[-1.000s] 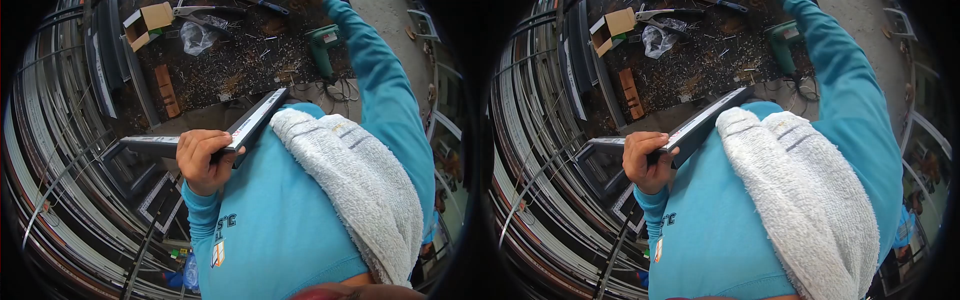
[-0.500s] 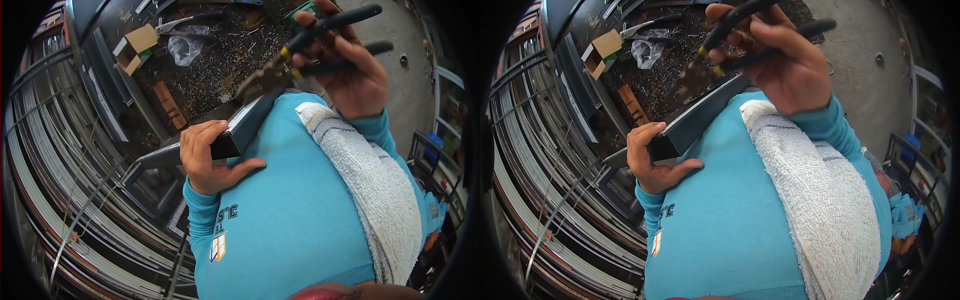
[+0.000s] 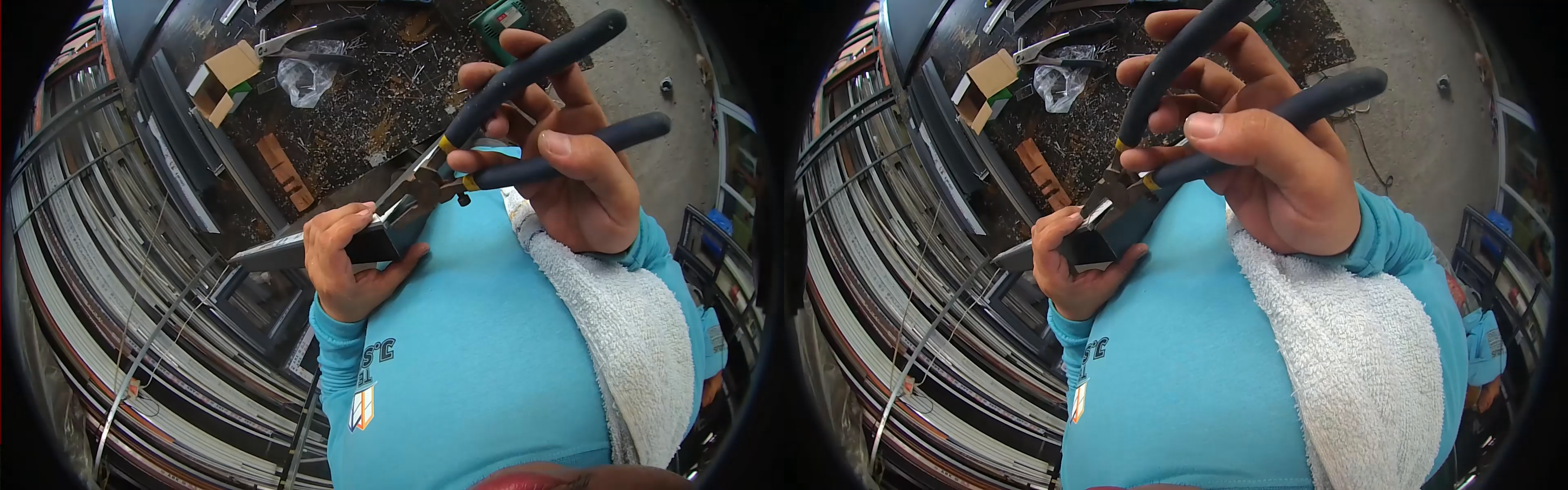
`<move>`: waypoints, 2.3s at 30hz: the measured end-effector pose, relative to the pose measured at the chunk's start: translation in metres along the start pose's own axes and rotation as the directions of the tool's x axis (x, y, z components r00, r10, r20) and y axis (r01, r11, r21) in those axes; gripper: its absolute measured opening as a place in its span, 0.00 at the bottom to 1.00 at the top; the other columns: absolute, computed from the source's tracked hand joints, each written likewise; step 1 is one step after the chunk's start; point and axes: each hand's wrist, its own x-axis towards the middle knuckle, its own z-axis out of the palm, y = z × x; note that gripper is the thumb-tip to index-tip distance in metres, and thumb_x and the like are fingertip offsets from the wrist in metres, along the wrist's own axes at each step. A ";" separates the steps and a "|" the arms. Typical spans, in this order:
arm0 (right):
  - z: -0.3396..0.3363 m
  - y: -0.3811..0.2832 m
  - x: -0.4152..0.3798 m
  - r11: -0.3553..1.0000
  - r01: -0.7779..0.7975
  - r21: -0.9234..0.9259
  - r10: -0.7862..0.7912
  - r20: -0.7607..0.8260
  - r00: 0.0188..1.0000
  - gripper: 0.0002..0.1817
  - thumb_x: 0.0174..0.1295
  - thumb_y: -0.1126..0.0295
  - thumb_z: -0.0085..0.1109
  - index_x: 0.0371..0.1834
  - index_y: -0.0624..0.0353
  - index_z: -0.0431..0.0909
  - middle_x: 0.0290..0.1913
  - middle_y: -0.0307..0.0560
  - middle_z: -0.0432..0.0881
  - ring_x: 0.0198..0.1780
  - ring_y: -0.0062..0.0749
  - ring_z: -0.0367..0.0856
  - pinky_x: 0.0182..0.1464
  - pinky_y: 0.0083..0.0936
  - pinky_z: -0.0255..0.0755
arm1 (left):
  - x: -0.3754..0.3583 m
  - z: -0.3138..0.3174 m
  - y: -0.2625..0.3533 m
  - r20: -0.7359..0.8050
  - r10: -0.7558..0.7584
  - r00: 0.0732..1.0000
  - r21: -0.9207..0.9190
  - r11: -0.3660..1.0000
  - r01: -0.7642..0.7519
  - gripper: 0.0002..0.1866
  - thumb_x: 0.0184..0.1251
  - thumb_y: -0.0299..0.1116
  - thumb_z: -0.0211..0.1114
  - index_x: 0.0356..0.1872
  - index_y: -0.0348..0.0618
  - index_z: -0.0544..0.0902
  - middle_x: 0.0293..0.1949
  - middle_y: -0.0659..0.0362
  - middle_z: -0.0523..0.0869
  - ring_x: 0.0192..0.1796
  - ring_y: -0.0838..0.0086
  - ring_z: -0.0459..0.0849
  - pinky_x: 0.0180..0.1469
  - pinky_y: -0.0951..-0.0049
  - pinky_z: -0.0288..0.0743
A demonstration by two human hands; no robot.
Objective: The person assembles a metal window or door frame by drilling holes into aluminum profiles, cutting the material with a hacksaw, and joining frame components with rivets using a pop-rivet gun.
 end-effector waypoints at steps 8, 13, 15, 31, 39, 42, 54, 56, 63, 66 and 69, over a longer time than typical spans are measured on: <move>0.014 0.012 -0.006 0.990 0.131 -0.043 -0.129 0.058 0.990 0.44 0.52 0.56 0.63 0.75 0.51 0.58 0.64 0.59 0.70 0.55 0.33 0.74 0.61 0.46 0.80 | -0.001 0.003 0.000 -0.009 -0.040 0.999 -0.044 0.998 0.040 0.40 0.35 0.43 0.89 0.50 0.42 0.76 0.44 0.54 0.85 0.44 0.65 0.84 0.46 0.66 0.77; 0.003 0.015 -0.006 0.975 0.130 -0.180 -0.129 0.018 0.992 0.39 0.53 0.50 0.63 0.68 0.50 0.64 0.56 0.55 0.75 0.53 0.33 0.75 0.56 0.38 0.81 | -0.001 0.004 0.001 -0.010 -0.032 0.999 -0.040 0.999 0.031 0.42 0.34 0.43 0.89 0.52 0.41 0.75 0.44 0.54 0.84 0.44 0.66 0.84 0.46 0.67 0.78; -0.001 0.020 -0.002 0.944 0.224 -0.241 -0.219 0.050 0.974 0.37 0.53 0.47 0.62 0.65 0.50 0.66 0.53 0.54 0.77 0.52 0.35 0.77 0.56 0.36 0.78 | 0.000 0.004 0.002 -0.009 -0.023 1.000 -0.031 0.999 0.023 0.43 0.34 0.43 0.89 0.53 0.39 0.75 0.45 0.54 0.84 0.44 0.66 0.84 0.46 0.68 0.78; 0.005 0.036 0.012 0.938 0.316 0.140 -0.339 0.195 0.921 0.35 0.53 0.60 0.62 0.66 0.47 0.60 0.55 0.50 0.70 0.65 0.47 0.66 0.69 0.50 0.63 | 0.002 0.006 0.011 0.002 0.000 1.000 0.107 0.994 0.000 0.38 0.35 0.44 0.88 0.50 0.38 0.80 0.40 0.54 0.85 0.40 0.65 0.83 0.42 0.67 0.77; 0.009 0.032 0.019 0.941 0.316 0.123 -0.336 0.213 0.917 0.32 0.52 0.62 0.63 0.61 0.46 0.60 0.50 0.47 0.68 0.56 0.41 0.66 0.61 0.44 0.64 | -0.003 0.012 0.010 -0.035 0.042 0.998 0.137 0.990 -0.037 0.36 0.36 0.44 0.87 0.47 0.40 0.79 0.40 0.56 0.85 0.38 0.66 0.82 0.39 0.67 0.75; 0.010 0.030 0.022 0.942 0.313 0.121 -0.333 0.218 0.918 0.31 0.52 0.63 0.63 0.59 0.46 0.60 0.48 0.46 0.68 0.53 0.38 0.66 0.58 0.42 0.65 | -0.003 0.013 0.011 -0.031 0.043 0.999 0.159 0.987 -0.038 0.36 0.37 0.44 0.87 0.47 0.41 0.79 0.39 0.57 0.85 0.37 0.66 0.82 0.39 0.67 0.75; 0.027 0.018 0.029 0.923 0.369 0.108 -0.384 0.237 0.892 0.26 0.51 0.66 0.65 0.50 0.44 0.60 0.40 0.41 0.64 0.39 0.29 0.66 0.46 0.33 0.67 | -0.005 0.015 0.012 -0.059 0.032 0.998 0.155 0.988 -0.023 0.34 0.39 0.44 0.86 0.47 0.41 0.79 0.39 0.57 0.85 0.37 0.66 0.82 0.39 0.67 0.75; 0.032 0.016 0.028 0.916 0.383 0.119 -0.401 0.238 0.885 0.26 0.51 0.67 0.65 0.49 0.44 0.60 0.39 0.40 0.64 0.37 0.28 0.66 0.45 0.32 0.67 | -0.003 0.013 0.015 -0.046 0.024 0.999 0.168 0.986 -0.016 0.34 0.39 0.44 0.86 0.47 0.42 0.79 0.39 0.57 0.85 0.37 0.66 0.82 0.39 0.67 0.75; 0.009 0.030 0.018 0.923 0.346 0.169 -0.384 0.339 0.859 0.29 0.48 0.64 0.69 0.50 0.43 0.61 0.41 0.40 0.64 0.42 0.28 0.70 0.54 0.34 0.67 | -0.002 0.011 0.013 -0.041 0.006 0.999 0.147 0.989 0.000 0.35 0.37 0.45 0.87 0.46 0.42 0.80 0.38 0.56 0.85 0.38 0.66 0.83 0.40 0.67 0.75; 0.002 0.032 0.015 0.928 0.326 0.178 -0.370 0.372 0.851 0.32 0.48 0.61 0.71 0.54 0.41 0.62 0.45 0.42 0.67 0.51 0.33 0.72 0.62 0.39 0.66 | -0.002 0.012 0.012 -0.042 0.002 0.999 0.136 0.991 0.003 0.36 0.36 0.46 0.87 0.47 0.42 0.79 0.39 0.56 0.85 0.38 0.66 0.83 0.40 0.67 0.76; -0.004 0.037 0.021 0.903 0.379 0.203 -0.429 0.391 0.814 0.38 0.48 0.57 0.72 0.62 0.40 0.61 0.55 0.49 0.69 0.64 0.43 0.70 0.71 0.44 0.62 | -0.006 0.012 0.010 -0.042 -0.041 0.998 0.102 0.994 0.045 0.37 0.36 0.47 0.88 0.48 0.41 0.79 0.40 0.55 0.85 0.39 0.65 0.83 0.41 0.66 0.77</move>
